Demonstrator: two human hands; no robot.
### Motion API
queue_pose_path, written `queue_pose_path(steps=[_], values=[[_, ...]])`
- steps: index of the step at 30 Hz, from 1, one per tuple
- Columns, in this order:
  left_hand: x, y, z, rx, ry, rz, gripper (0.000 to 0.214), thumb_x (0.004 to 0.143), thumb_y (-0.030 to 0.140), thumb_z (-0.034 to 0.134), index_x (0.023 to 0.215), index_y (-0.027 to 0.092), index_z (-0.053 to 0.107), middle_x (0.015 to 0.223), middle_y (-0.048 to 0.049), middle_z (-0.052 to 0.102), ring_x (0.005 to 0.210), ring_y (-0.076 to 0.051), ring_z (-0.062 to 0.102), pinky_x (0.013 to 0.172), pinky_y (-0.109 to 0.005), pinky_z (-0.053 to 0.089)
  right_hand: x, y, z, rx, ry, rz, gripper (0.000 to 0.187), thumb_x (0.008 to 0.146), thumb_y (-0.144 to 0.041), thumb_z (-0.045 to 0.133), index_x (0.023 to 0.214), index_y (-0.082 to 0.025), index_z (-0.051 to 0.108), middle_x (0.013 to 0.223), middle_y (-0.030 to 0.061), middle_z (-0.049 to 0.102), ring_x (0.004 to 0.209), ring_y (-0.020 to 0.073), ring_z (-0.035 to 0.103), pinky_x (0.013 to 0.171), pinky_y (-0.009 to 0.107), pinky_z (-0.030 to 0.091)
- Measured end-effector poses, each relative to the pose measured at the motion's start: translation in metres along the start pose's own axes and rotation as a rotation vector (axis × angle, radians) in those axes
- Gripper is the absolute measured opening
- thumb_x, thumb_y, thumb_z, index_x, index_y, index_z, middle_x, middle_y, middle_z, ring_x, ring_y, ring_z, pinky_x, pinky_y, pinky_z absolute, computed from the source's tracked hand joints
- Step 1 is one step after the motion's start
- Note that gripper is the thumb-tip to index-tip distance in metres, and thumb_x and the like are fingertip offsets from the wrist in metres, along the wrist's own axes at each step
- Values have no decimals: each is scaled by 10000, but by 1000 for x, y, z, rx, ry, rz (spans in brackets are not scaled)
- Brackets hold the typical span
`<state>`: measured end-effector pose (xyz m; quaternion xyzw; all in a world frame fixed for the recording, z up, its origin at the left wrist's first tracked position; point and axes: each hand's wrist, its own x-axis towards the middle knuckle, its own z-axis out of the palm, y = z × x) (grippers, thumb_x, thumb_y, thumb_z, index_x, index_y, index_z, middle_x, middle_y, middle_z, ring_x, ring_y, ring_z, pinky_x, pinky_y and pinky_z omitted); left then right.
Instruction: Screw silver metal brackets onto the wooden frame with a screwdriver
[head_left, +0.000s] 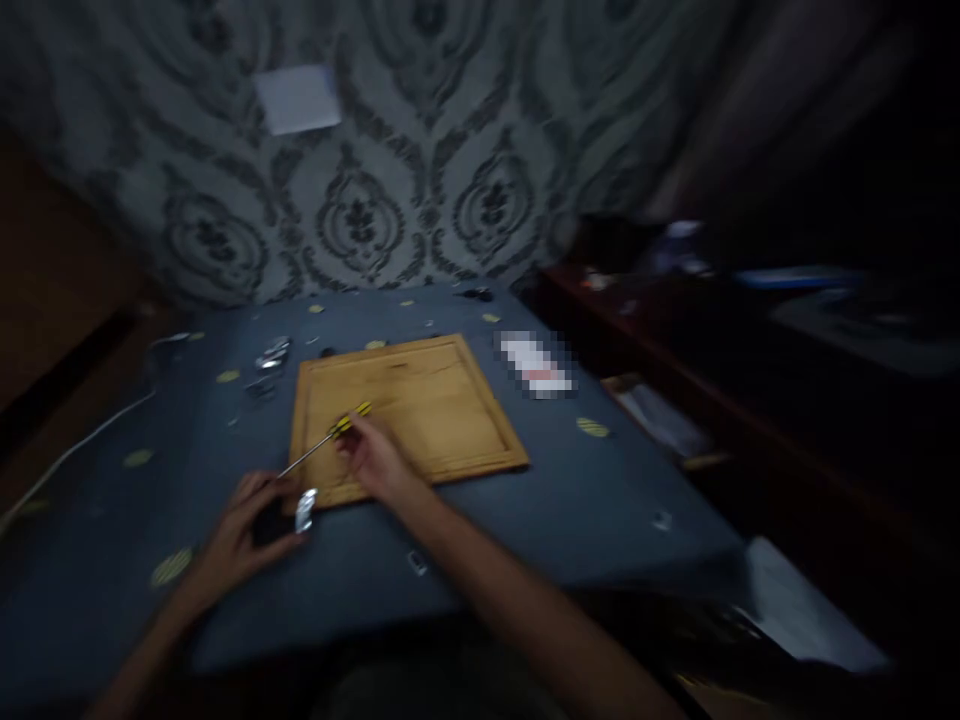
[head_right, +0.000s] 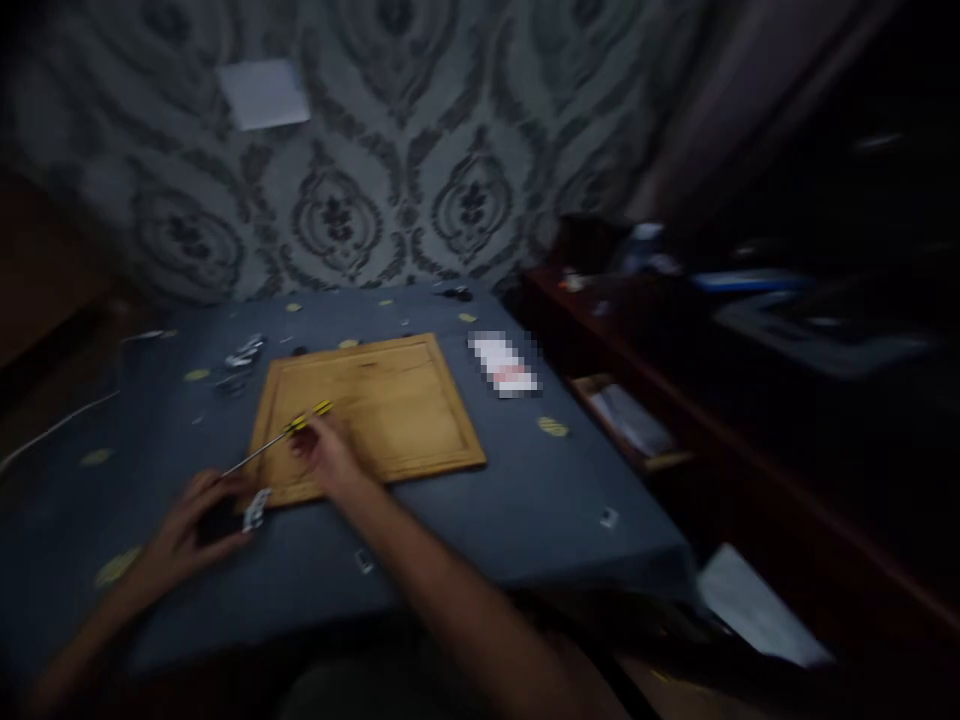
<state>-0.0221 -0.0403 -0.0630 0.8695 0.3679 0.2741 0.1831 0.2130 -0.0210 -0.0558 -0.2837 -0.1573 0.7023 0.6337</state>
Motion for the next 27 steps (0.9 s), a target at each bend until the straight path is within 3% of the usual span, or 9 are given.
queue_pose_path(steps=[5, 10, 16, 20, 23, 27], values=[[11, 9, -4, -24, -92, -32, 456, 881, 585, 772, 1142, 218, 698, 1149, -87, 676, 1122, -277, 633, 1010, -429, 521, 7, 3, -14, -76, 20, -29, 232, 997, -372, 693, 1013, -141, 682, 898, 7, 702, 685, 104, 647, 612, 246, 565], [8, 10, 0, -80, -114, -3, 449, 892, 535, 795, 1176, 209, 674, 1194, -87, 650, 1112, -259, 606, 987, -391, 508, -8, -6, -11, -261, 83, -265, 398, 715, -491, 920, 845, -203, 677, 740, -52, 690, 572, 70, 618, 512, 180, 484], [10, 14, -2, -78, -112, 28, 466, 883, 499, 820, 1177, 181, 648, 1180, -88, 635, 1077, -250, 593, 945, -374, 517, -36, -10, -1, -574, 138, -512, 358, 809, -526, 852, 894, -222, 684, 758, -35, 698, 516, 83, 595, 449, 206, 451], [10, 14, -2, -86, -116, 24, 464, 883, 509, 817, 1174, 183, 661, 1171, -90, 636, 1074, -257, 590, 948, -390, 514, -48, -11, 2, -888, 23, -774, 190, 970, -427, 708, 963, -239, 685, 806, -5, 695, 529, 96, 602, 468, 228, 491], [10, 14, -1, -100, -110, 27, 461, 893, 521, 803, 1178, 187, 664, 1162, -87, 636, 1056, -251, 584, 943, -391, 511, -53, -13, 4, -983, -88, -828, 51, 1007, -293, 658, 1031, -249, 671, 860, -3, 685, 602, 109, 646, 514, 235, 532], [11, 15, -3, -105, -126, 24, 447, 909, 534, 782, 1165, 189, 655, 1147, -81, 634, 1044, -243, 579, 930, -383, 510, -56, -14, 6, -1066, -125, -825, 54, 1004, -246, 650, 1057, -237, 651, 891, -6, 668, 641, 120, 666, 558, 259, 576]])
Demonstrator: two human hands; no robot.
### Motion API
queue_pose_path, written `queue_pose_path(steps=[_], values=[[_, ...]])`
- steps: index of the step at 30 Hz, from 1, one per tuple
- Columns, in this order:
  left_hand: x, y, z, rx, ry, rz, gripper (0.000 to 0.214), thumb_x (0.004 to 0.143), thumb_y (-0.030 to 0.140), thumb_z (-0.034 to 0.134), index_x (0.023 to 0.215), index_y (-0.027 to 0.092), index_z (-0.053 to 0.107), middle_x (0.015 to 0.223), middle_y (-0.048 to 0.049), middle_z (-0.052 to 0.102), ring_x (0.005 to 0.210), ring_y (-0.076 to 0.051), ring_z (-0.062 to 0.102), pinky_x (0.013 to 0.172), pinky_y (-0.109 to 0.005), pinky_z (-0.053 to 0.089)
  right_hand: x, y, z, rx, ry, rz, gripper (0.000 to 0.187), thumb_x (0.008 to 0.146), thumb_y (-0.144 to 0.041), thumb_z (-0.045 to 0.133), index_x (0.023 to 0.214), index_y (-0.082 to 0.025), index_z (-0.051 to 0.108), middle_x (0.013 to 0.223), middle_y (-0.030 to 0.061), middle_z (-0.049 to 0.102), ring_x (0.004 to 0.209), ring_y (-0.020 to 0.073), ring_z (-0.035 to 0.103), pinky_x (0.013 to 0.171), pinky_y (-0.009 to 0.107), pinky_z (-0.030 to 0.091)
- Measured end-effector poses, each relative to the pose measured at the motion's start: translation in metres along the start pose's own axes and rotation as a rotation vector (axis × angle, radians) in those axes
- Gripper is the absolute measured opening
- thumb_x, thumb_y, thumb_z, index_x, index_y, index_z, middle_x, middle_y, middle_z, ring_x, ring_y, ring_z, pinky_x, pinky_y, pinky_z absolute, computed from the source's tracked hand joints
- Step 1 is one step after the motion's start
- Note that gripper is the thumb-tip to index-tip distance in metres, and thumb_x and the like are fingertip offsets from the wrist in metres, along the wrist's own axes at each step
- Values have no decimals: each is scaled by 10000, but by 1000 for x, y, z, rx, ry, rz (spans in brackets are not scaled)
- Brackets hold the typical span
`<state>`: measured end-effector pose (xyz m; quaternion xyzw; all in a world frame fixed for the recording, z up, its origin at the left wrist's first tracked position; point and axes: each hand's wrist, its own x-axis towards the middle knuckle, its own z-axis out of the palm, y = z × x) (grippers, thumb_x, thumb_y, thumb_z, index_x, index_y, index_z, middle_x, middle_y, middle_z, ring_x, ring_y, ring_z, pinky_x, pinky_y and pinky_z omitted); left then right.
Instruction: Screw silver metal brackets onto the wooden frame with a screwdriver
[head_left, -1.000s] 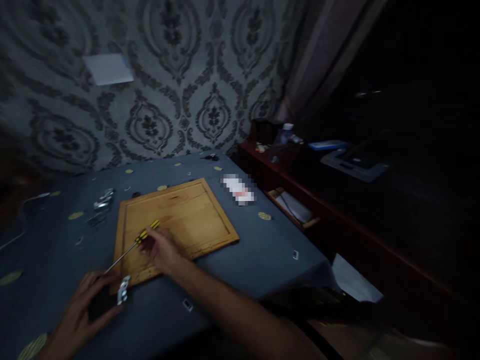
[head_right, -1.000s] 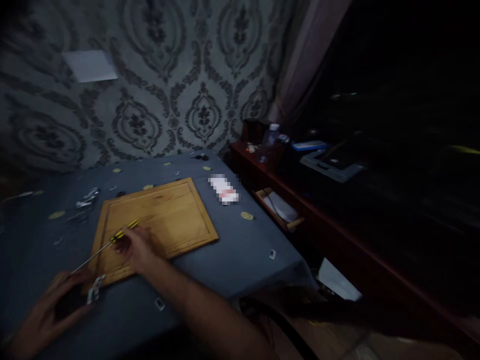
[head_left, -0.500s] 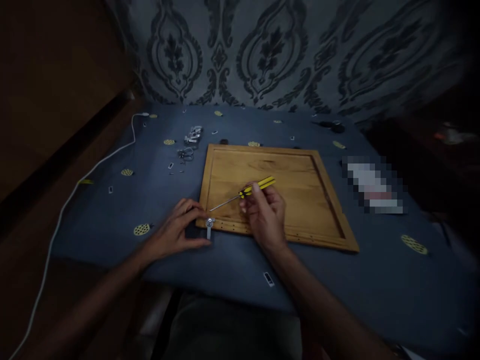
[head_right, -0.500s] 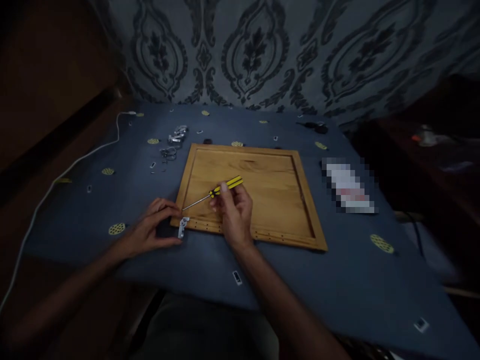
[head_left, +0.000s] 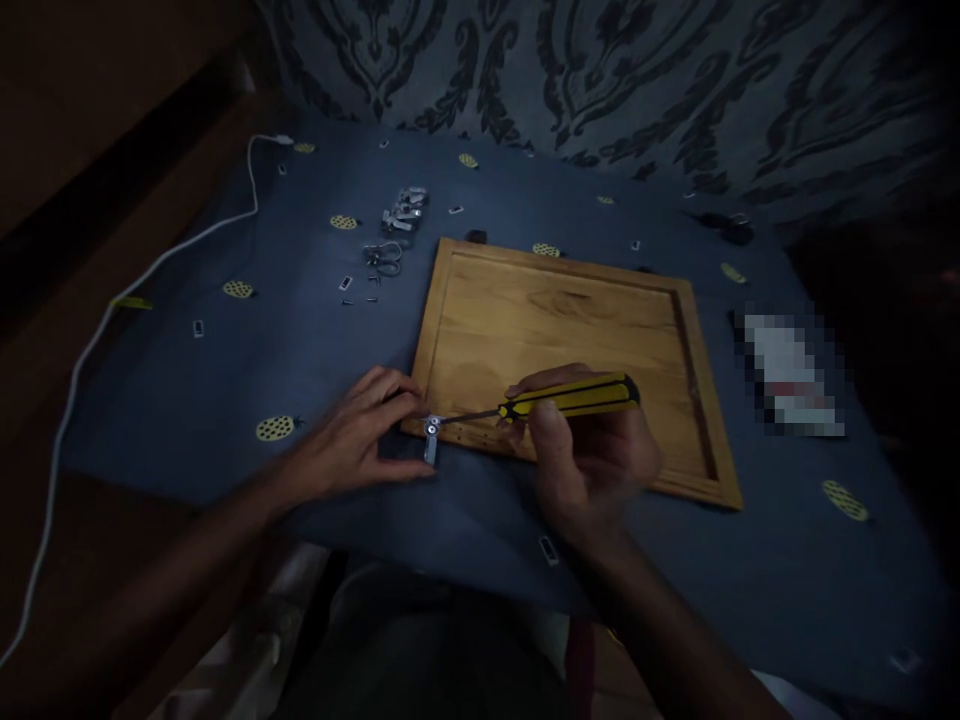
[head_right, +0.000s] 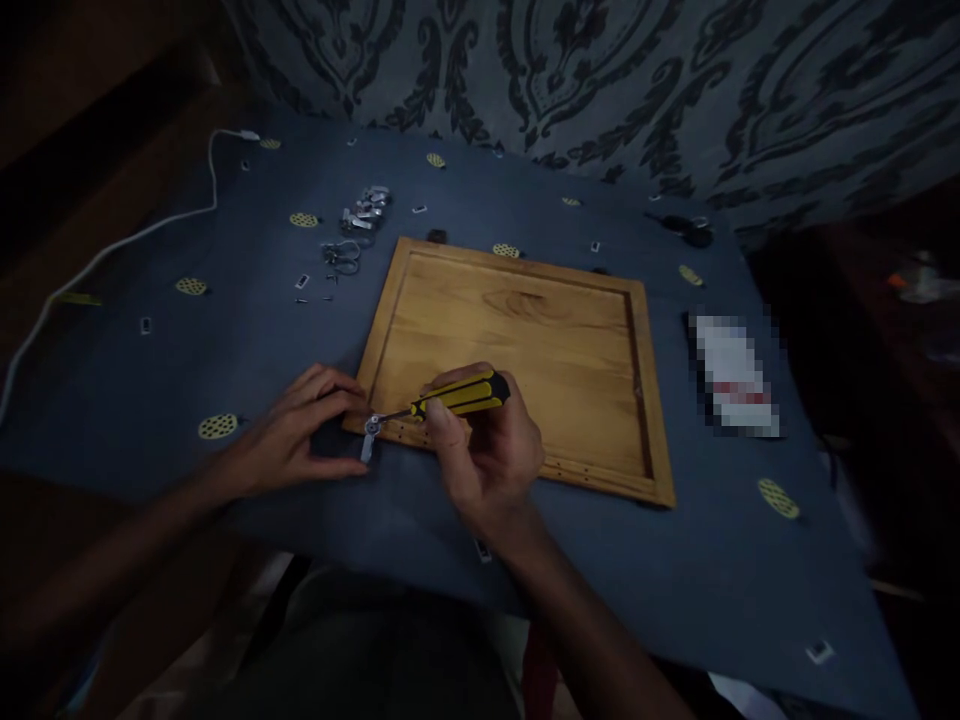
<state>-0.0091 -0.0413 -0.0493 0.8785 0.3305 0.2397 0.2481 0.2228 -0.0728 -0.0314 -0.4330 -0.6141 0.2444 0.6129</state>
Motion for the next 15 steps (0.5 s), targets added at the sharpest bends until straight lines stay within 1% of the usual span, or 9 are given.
queue_pose_path(steps=[4, 7, 12, 15], values=[[1, 1, -2, 9, -13, 9, 438, 918, 526, 776, 1153, 178, 651, 1157, -86, 633, 1047, -242, 577, 941, -383, 503, -1, 0, 1, -14, -14, 11, 50, 1006, -234, 642, 1056, -232, 652, 856, -13, 664, 631, 117, 656, 535, 250, 557], [2, 2, -3, 3, -13, 18, 424, 926, 523, 768, 1142, 176, 651, 1144, -83, 631, 1042, -239, 570, 925, -372, 502, -2, 1, 1, -16, -33, 45, 42, 1004, -219, 647, 1045, -229, 653, 847, -18, 666, 598, 101, 637, 523, 236, 543], [1, 1, -1, -6, 19, 33, 421, 921, 514, 774, 1131, 170, 651, 1141, -84, 626, 1053, -244, 563, 923, -370, 499, -3, 3, 2, -4, -40, 46, 69, 1000, -227, 659, 1068, -238, 655, 900, -7, 677, 715, 130, 691, 567, 251, 554], [1, 1, 0, 0, 19, 39, 416, 922, 517, 772, 1101, 164, 645, 1138, -89, 619, 1044, -242, 556, 924, -372, 502, -3, 3, 4, -16, -46, 51, 53, 1003, -240, 651, 1056, -237, 646, 882, -10, 673, 692, 128, 684, 573, 260, 558]])
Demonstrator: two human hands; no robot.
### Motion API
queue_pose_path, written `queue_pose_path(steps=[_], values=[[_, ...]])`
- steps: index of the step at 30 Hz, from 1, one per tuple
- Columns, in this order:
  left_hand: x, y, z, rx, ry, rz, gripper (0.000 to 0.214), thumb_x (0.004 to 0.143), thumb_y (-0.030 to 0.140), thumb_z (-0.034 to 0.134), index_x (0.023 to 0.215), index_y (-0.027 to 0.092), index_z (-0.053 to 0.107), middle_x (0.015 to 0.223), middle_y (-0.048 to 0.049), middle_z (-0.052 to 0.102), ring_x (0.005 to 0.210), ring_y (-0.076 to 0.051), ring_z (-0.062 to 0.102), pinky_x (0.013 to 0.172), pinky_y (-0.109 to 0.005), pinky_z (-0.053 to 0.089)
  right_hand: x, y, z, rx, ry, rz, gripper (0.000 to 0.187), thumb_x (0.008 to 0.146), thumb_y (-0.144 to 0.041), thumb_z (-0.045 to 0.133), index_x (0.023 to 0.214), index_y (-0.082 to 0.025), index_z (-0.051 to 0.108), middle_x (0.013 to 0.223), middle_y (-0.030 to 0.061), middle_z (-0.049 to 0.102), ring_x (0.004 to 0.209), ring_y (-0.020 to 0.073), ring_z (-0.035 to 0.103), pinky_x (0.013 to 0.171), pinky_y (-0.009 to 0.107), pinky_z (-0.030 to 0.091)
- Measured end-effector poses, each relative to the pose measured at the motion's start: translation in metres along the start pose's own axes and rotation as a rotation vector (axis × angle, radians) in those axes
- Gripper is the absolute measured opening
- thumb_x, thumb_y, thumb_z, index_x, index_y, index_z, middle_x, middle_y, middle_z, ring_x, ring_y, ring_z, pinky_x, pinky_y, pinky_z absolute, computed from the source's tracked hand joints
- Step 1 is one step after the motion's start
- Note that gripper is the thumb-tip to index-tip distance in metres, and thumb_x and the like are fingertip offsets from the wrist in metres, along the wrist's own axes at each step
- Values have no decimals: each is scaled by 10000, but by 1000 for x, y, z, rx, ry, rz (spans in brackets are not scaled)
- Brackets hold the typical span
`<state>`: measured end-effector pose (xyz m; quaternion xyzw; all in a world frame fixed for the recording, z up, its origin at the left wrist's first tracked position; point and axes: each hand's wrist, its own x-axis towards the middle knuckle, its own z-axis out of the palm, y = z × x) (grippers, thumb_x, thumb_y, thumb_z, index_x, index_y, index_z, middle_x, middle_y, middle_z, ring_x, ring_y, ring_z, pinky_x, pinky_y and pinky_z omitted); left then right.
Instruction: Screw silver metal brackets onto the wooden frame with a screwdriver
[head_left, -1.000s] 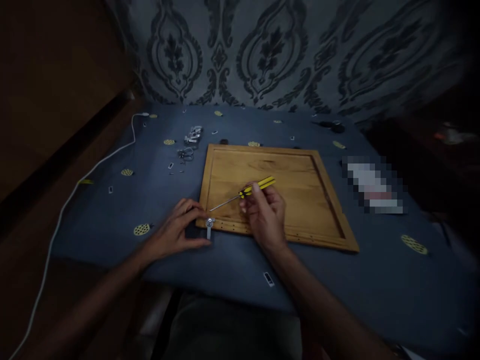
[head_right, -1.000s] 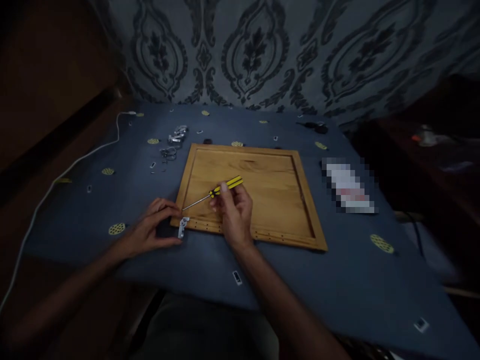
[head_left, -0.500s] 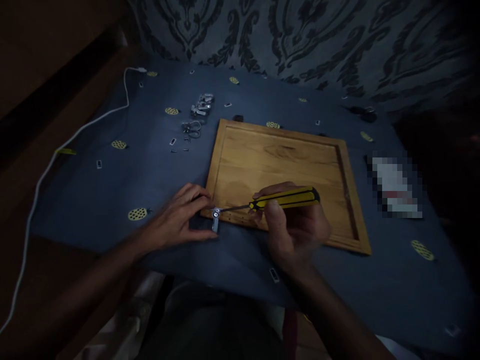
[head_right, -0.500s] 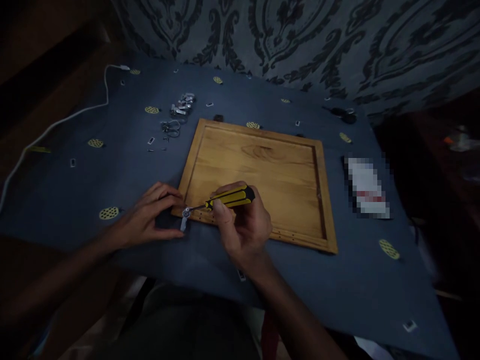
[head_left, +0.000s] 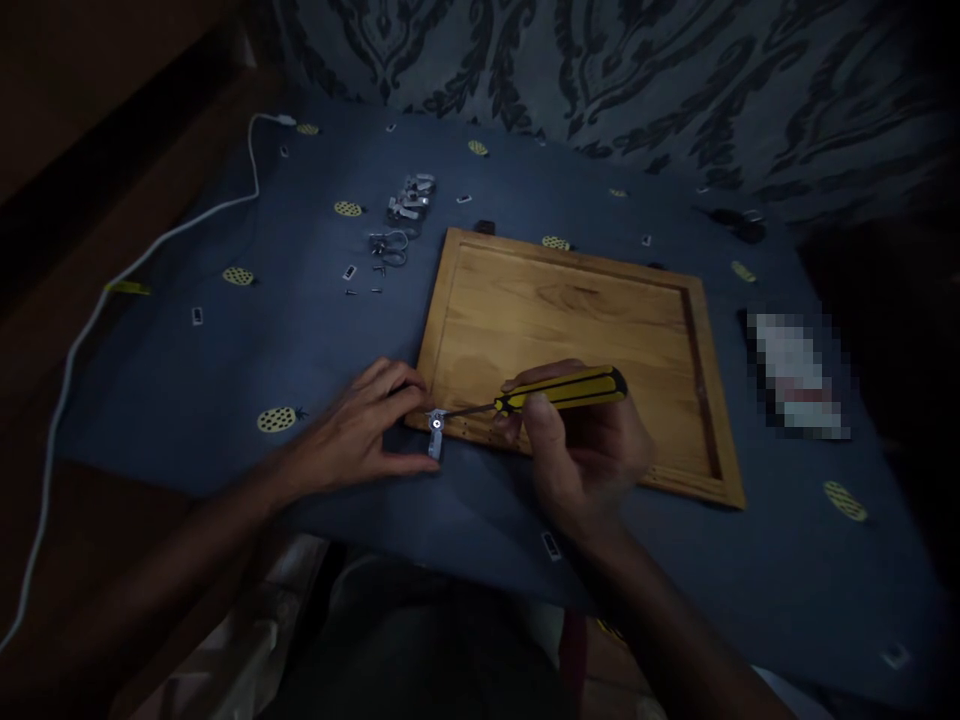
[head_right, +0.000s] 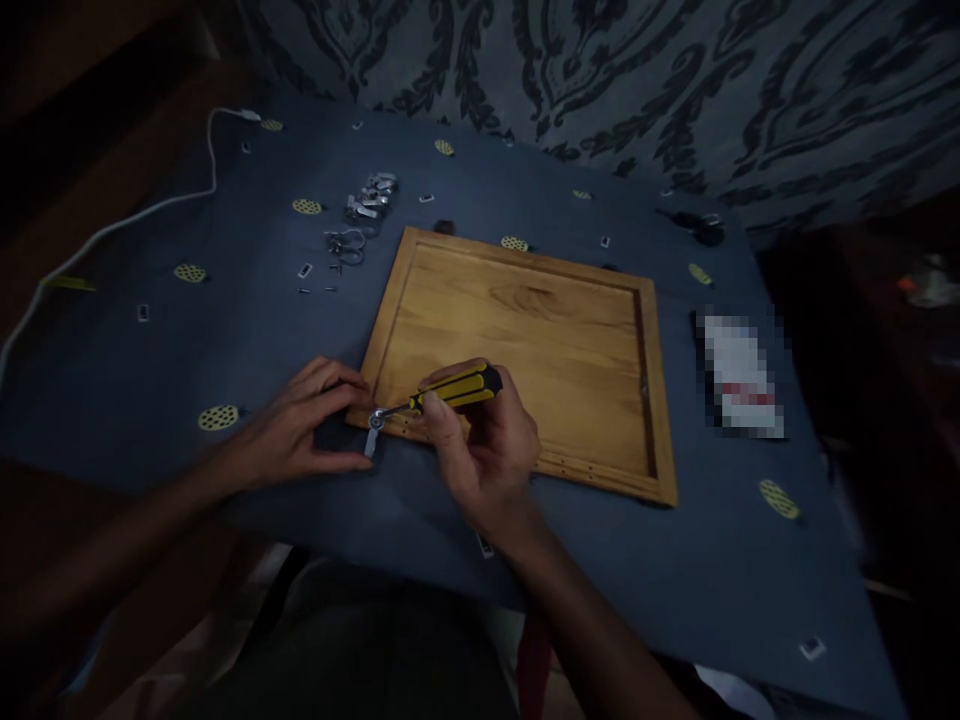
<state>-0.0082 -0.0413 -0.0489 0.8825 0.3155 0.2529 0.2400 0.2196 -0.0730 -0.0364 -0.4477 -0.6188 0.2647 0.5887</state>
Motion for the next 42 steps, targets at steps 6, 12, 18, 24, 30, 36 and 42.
queue_pose_path(steps=[6, 12, 18, 24, 30, 36, 42], values=[[0, -1, 0, 0, -6, -7, 415, 934, 513, 760, 1136, 169, 645, 1145, -92, 632, 1056, -249, 565, 927, -386, 505, 2, -2, -1, -59, -48, -44, 66, 987, -214, 663, 1046, -242, 659, 906, 0, 694, 740, 141, 708, 603, 277, 562], [0, -1, 0, -19, -27, -42, 416, 920, 509, 775, 1153, 186, 654, 1145, -81, 633, 1060, -251, 565, 943, -391, 497, 11, -20, -1, -122, -173, -62, 107, 940, -227, 745, 1023, -240, 680, 953, 19, 758, 764, 150, 719, 642, 288, 585], [0, 0, 0, 3, -24, -38, 401, 923, 512, 769, 1114, 177, 660, 1136, -80, 624, 1055, -252, 554, 937, -386, 501, 26, -41, -5, -19, -349, 117, 207, 946, -237, 736, 1149, -249, 697, 991, 13, 737, 771, 128, 711, 666, 250, 589], [1, 0, -2, -23, -63, -61, 442, 919, 498, 777, 1211, 187, 666, 1198, -90, 635, 1101, -265, 559, 976, -412, 507, 37, -41, -13, -50, -490, 48, 140, 992, -256, 674, 1109, -243, 749, 974, 28, 745, 702, 126, 692, 623, 263, 562], [0, 0, -1, -10, -37, -33, 453, 918, 514, 776, 1218, 196, 657, 1154, -75, 621, 1083, -257, 554, 960, -395, 515, 35, -32, -3, -195, -290, -31, 228, 897, -363, 810, 803, -212, 668, 735, -13, 662, 673, 144, 644, 587, 278, 485], [0, 0, -1, 4, -25, -13, 424, 923, 504, 775, 1163, 174, 659, 1137, -79, 603, 1065, -252, 550, 953, -383, 507, 29, -31, 3, -171, -219, -43, 234, 874, -282, 833, 773, -222, 631, 725, -30, 628, 666, 134, 610, 592, 280, 461], [1, 0, -2, 7, -22, -1, 463, 917, 512, 783, 1191, 160, 660, 1135, -87, 628, 1068, -250, 566, 943, -377, 511, 23, -37, -2, -149, -14, -106, 82, 918, -286, 786, 922, -266, 707, 860, 17, 704, 732, 187, 676, 650, 353, 541]])
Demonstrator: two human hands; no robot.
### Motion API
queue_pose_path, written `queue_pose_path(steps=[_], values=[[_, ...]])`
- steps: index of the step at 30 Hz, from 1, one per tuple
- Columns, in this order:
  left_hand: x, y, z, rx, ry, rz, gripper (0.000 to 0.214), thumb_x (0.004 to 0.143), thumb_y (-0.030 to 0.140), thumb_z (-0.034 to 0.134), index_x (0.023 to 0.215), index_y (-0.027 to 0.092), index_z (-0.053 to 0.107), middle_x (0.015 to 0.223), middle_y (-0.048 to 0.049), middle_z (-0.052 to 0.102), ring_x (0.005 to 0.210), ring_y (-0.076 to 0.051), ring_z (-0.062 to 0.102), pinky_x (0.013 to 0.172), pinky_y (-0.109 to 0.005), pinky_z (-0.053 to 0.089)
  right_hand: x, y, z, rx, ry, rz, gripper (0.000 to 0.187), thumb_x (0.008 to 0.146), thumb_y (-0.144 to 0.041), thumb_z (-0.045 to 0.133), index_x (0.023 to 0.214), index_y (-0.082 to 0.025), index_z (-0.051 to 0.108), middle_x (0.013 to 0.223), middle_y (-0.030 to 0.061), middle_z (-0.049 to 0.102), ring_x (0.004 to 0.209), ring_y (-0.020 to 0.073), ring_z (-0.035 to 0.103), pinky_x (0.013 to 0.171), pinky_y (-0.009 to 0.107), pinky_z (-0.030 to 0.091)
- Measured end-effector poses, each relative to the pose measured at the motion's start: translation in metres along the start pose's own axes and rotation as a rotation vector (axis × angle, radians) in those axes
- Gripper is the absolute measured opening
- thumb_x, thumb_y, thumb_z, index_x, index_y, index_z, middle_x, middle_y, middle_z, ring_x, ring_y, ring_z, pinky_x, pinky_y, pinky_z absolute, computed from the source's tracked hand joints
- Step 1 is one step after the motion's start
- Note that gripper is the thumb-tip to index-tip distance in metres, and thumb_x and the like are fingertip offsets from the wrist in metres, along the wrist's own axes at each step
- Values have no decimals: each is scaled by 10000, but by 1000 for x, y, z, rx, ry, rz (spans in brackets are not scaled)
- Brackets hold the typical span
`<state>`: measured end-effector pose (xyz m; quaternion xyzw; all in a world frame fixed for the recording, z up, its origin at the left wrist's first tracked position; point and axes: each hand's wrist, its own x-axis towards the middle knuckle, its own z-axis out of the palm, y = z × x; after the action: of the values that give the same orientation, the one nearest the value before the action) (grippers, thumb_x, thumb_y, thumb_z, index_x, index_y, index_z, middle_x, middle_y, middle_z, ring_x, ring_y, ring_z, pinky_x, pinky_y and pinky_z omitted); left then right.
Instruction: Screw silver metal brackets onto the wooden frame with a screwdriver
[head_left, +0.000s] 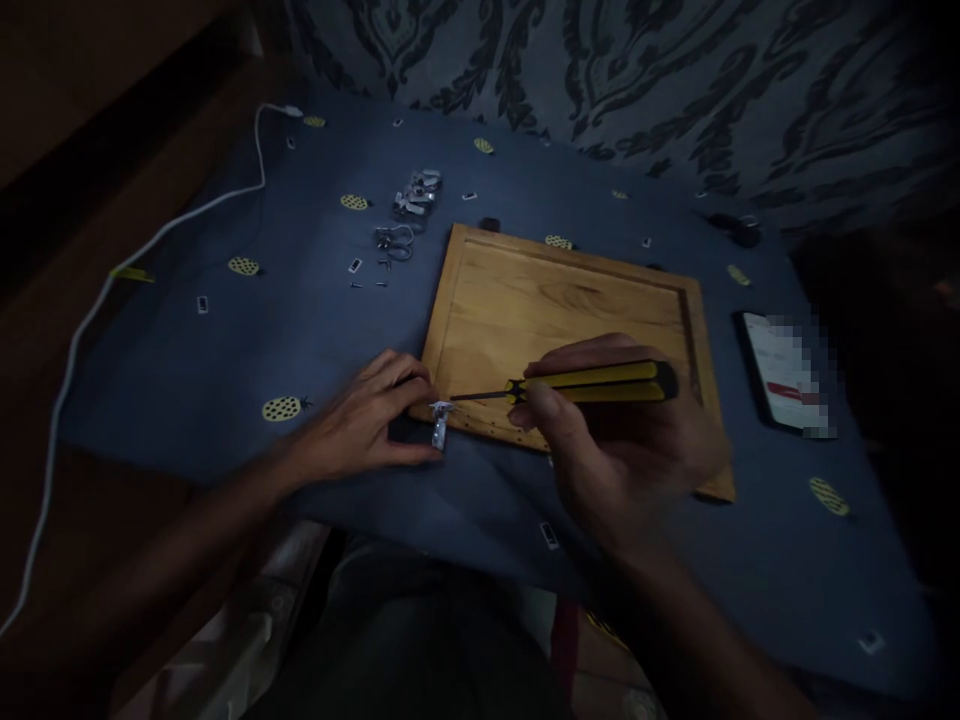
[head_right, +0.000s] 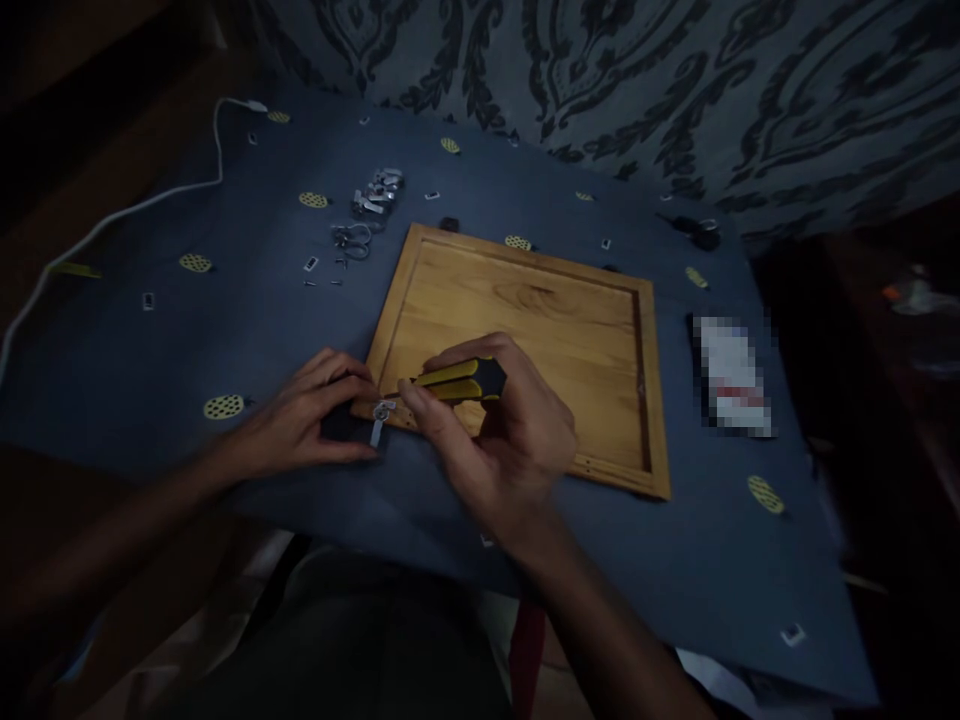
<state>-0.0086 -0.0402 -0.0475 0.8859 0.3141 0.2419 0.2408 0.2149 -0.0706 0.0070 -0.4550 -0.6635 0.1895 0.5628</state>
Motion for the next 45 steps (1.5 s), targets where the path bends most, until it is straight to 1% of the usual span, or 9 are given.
queue_pose_path(steps=[10, 24, 29, 33, 35, 38, 40, 42, 45], values=[[0, 0, -2, 7, -20, 1, 468, 917, 477, 792, 1234, 163, 649, 1153, -88, 622, 1092, -255, 564, 973, -387, 503, -8, 1, 1, -49, -116, 45, 99, 943, -272, 756, 896, -240, 675, 860, 9, 682, 666, 150, 653, 602, 315, 529], [-1, 0, -1, -12, -23, -4, 460, 931, 480, 773, 1257, 179, 649, 1151, -88, 619, 1087, -259, 563, 967, -398, 503, -8, 9, 6, -47, -133, -4, 126, 924, -208, 762, 867, -231, 651, 816, -7, 657, 683, 148, 643, 619, 305, 525], [-1, 0, -2, -2, -35, -22, 431, 930, 500, 766, 1193, 179, 651, 1162, -82, 609, 1095, -261, 548, 964, -385, 499, -5, 7, 7, -94, -188, -36, 120, 918, -178, 744, 864, -226, 647, 775, -2, 678, 715, 165, 672, 630, 296, 519], [0, 0, -2, -3, -19, -2, 422, 932, 514, 760, 1136, 162, 648, 1153, -87, 612, 1088, -259, 551, 950, -384, 506, -2, 3, 8, -124, -214, -1, 96, 913, -194, 756, 901, -222, 665, 749, -9, 681, 707, 168, 690, 634, 293, 532], [0, 0, -1, 7, -10, 4, 428, 928, 521, 762, 1120, 156, 644, 1142, -88, 613, 1073, -255, 548, 936, -382, 509, 0, 1, 7, -70, -222, 50, 90, 914, -208, 763, 937, -229, 679, 814, -6, 710, 716, 157, 694, 645, 283, 544], [0, 0, 0, 13, 9, 13, 410, 931, 501, 767, 1108, 153, 641, 1122, -85, 617, 1045, -246, 542, 920, -376, 508, 7, -2, 0, 65, -320, 136, 116, 950, -266, 739, 1061, -248, 712, 1001, 14, 747, 761, 145, 711, 675, 276, 567], [0, -1, 1, 7, 17, 25, 398, 933, 487, 769, 1110, 154, 640, 1123, -84, 622, 1037, -242, 543, 918, -372, 505, 11, -3, -5, 119, -416, 155, 127, 980, -309, 705, 1087, -246, 730, 1002, 23, 740, 770, 150, 714, 694, 288, 572], [-1, -1, 2, 1, 23, 31, 402, 931, 480, 774, 1124, 153, 643, 1129, -86, 626, 1040, -241, 545, 920, -370, 503, 14, -2, -10, 131, -472, 154, 118, 987, -326, 694, 1042, -233, 742, 931, 29, 718, 763, 163, 705, 687, 304, 565], [-1, -2, 3, 6, 28, 31, 432, 926, 484, 779, 1161, 147, 648, 1132, -90, 628, 1048, -247, 549, 917, -371, 505, 15, 1, -10, 105, -444, 154, 135, 965, -339, 723, 907, -218, 726, 877, 37, 691, 724, 172, 674, 630, 317, 536]])
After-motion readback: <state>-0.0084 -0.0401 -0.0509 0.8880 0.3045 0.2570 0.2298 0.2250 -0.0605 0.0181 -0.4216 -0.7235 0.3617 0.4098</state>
